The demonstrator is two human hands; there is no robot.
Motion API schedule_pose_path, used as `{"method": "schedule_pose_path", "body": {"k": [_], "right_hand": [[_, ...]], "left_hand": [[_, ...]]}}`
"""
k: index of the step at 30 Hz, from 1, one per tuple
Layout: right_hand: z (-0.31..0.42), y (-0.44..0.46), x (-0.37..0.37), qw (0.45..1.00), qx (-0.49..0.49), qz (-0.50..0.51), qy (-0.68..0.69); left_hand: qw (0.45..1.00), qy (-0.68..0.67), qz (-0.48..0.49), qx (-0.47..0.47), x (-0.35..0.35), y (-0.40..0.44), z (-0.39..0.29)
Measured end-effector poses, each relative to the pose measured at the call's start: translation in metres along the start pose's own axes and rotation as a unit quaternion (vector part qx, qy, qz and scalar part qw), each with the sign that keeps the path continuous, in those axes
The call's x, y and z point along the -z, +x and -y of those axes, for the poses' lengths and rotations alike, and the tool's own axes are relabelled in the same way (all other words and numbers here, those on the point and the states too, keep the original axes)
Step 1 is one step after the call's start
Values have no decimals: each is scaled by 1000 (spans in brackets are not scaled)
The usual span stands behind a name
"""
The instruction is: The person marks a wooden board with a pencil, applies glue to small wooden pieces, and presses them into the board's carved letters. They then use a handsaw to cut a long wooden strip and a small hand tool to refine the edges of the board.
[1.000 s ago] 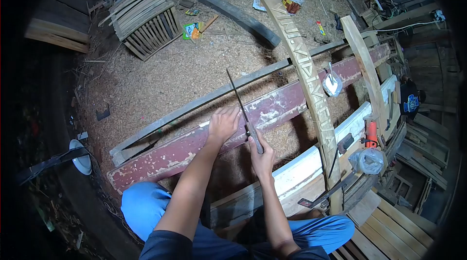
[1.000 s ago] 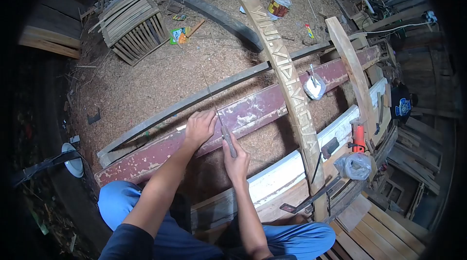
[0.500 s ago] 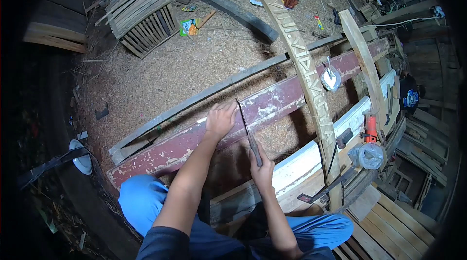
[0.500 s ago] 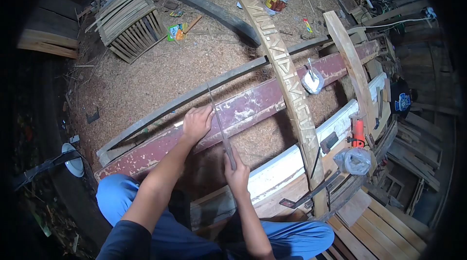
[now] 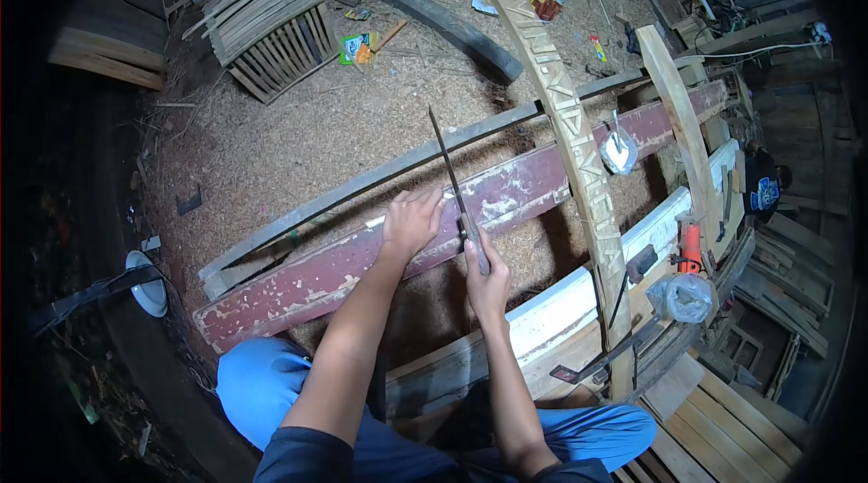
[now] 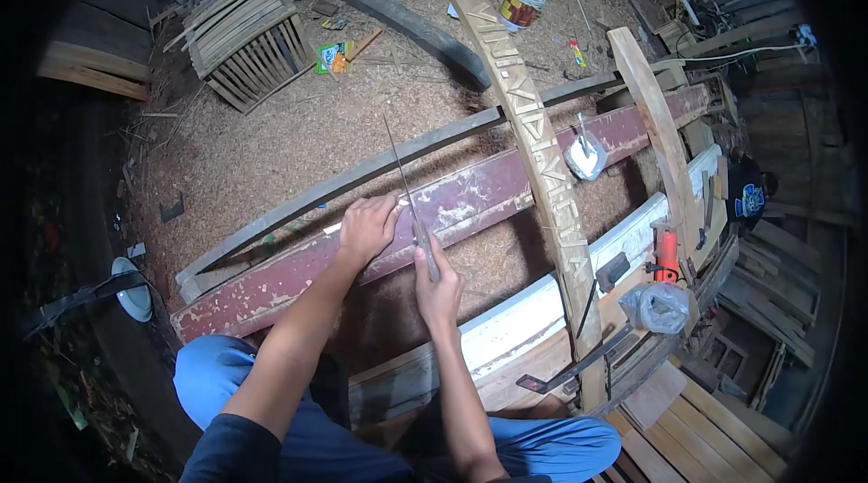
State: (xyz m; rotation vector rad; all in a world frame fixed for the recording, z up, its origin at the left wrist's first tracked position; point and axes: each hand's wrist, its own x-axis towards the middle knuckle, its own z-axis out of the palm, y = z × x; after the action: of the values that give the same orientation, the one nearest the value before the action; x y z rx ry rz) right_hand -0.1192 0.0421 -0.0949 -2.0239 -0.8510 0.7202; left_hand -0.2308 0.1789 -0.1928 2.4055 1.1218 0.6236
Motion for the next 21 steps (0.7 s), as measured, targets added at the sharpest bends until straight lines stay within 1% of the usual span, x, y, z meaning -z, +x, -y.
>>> {"method": "schedule_pose_path", "body": {"k": [2, 3, 5, 9, 10, 11, 12, 13, 15, 16, 17, 18, 19, 20, 21], "right_hand": [[-8, 7, -6, 1000, 11, 6, -1], [-8, 11, -8, 1000, 25, 9, 0], [-7, 13, -11, 1000, 21, 16, 2], [-4, 15, -15, 1000, 26, 14, -8], [-3, 14, -15, 1000, 26, 14, -8], [-3, 14, -15, 999, 3, 27, -35], [-2, 12, -15, 997, -20, 40, -61], [-4, 9, -15, 997, -22, 39, -65], [-8, 5, -19, 998, 3, 30, -51], [-6, 2, -12, 998, -16, 49, -28], [-12, -7, -6, 998, -15, 47, -26], [-23, -24, 3, 998, 49, 18, -26], [-33, -42, 9, 994, 108, -10, -26], [-27, -51, 12, 998, 62, 10, -6], [-20, -52, 12, 999, -15, 26, -10]], "left_hand": [[999, 1, 40, 15, 7, 2, -3], [999, 2, 39, 16, 5, 2, -1], [998, -2, 52, 24, 2, 0, 1], [999, -12, 47, 24, 3, 1, 1], [999, -11, 34, 8, 5, 2, 1], [1000, -10, 22, -9, 6, 2, 0], [1000, -12, 23, -9, 6, 2, 0], [1000, -12, 23, -2, 6, 1, 0], [1000, -10, 22, 2, 5, 2, -2], [1000, -11, 12, -1, 4, 0, -2], [1000, -12, 0, -4, 3, 0, 0], [1000, -12, 0, -5, 3, 1, 0], [1000, -7, -7, -27, 4, -2, 1], [999, -3, -17, -48, 6, -2, 0], [998, 8, 55, -4, 8, -1, 0]]}}
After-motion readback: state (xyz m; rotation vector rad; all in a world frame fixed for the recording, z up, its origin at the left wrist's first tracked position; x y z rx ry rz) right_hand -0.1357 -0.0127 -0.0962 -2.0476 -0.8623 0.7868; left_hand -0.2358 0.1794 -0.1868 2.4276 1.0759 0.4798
